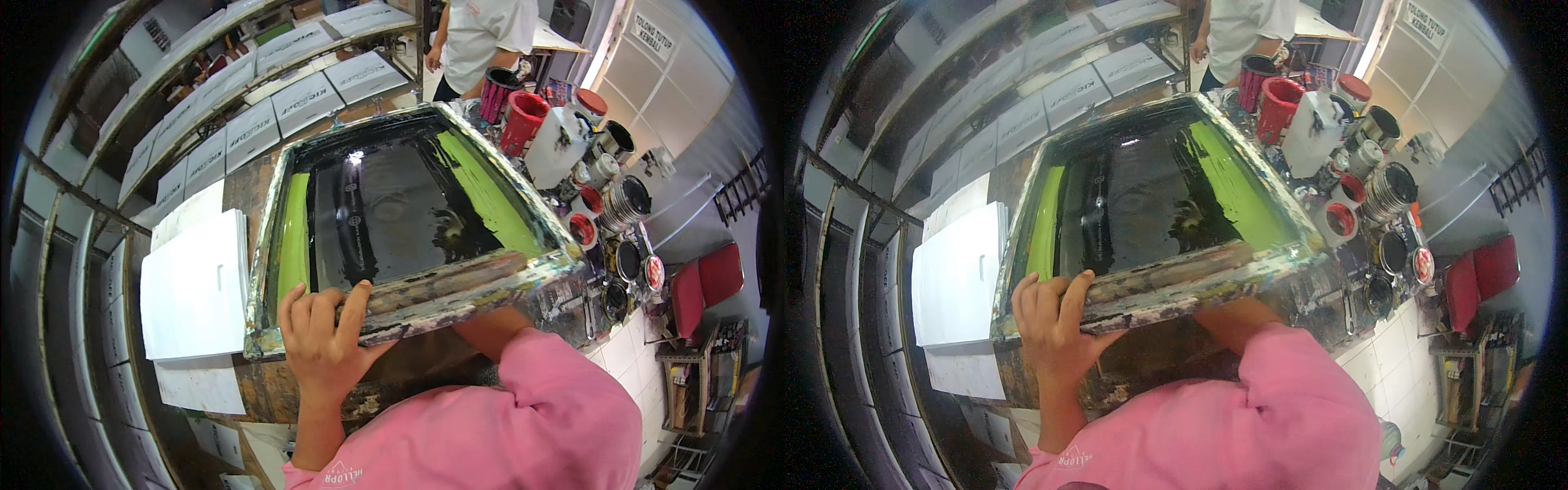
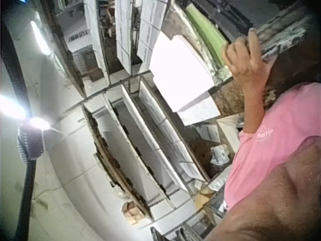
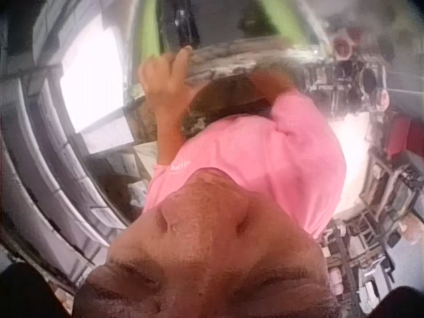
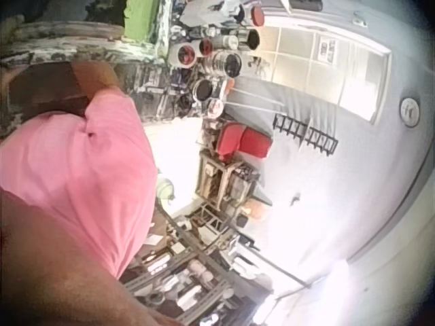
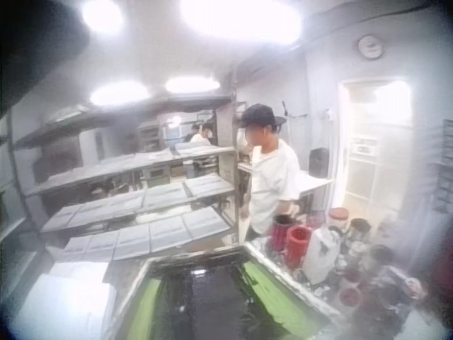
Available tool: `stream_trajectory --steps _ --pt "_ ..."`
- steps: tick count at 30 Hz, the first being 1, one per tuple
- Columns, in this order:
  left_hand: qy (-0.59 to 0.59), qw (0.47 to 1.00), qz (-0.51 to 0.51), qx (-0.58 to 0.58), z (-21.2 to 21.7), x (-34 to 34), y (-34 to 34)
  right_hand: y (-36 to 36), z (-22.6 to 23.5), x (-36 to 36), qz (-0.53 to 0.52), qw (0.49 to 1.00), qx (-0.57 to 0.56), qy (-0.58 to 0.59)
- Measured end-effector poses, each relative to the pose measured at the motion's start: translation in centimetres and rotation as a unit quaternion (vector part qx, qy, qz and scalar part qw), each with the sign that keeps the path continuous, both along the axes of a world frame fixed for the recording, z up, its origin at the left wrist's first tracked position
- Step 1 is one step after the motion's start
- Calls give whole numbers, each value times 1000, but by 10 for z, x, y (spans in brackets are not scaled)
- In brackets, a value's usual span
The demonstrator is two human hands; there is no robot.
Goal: The person performs screen printing on plastic bags by placing a bag on a flat surface, lowering a screen over it, and using a squeegee to apply ink through the screen.
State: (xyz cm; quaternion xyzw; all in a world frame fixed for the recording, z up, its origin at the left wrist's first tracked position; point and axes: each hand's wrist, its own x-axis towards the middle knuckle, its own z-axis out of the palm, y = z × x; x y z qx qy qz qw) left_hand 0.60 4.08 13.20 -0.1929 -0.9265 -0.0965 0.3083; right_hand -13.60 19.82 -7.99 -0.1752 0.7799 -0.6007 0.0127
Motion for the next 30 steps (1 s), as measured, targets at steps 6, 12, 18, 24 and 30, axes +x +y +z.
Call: stream_trajectory --steps 6,12,18,24,30 --pt "21 1000 -16 -6 -1 -4 6 34 74 98 222 853 -433 -187" --pt "39 999 -6 -28 9 -3 5 127 43 127 121 732 -594 -310" --pt "59 998 -2 -37 35 -14 12 232 68 176 26 758 -629 -172" --pt "48 998 3 -43 45 -22 9 280 67 201 -100 848 -491 -173" --pt "41 998 11 -41 52 -25 6 321 72 190 -426 890 156 48"
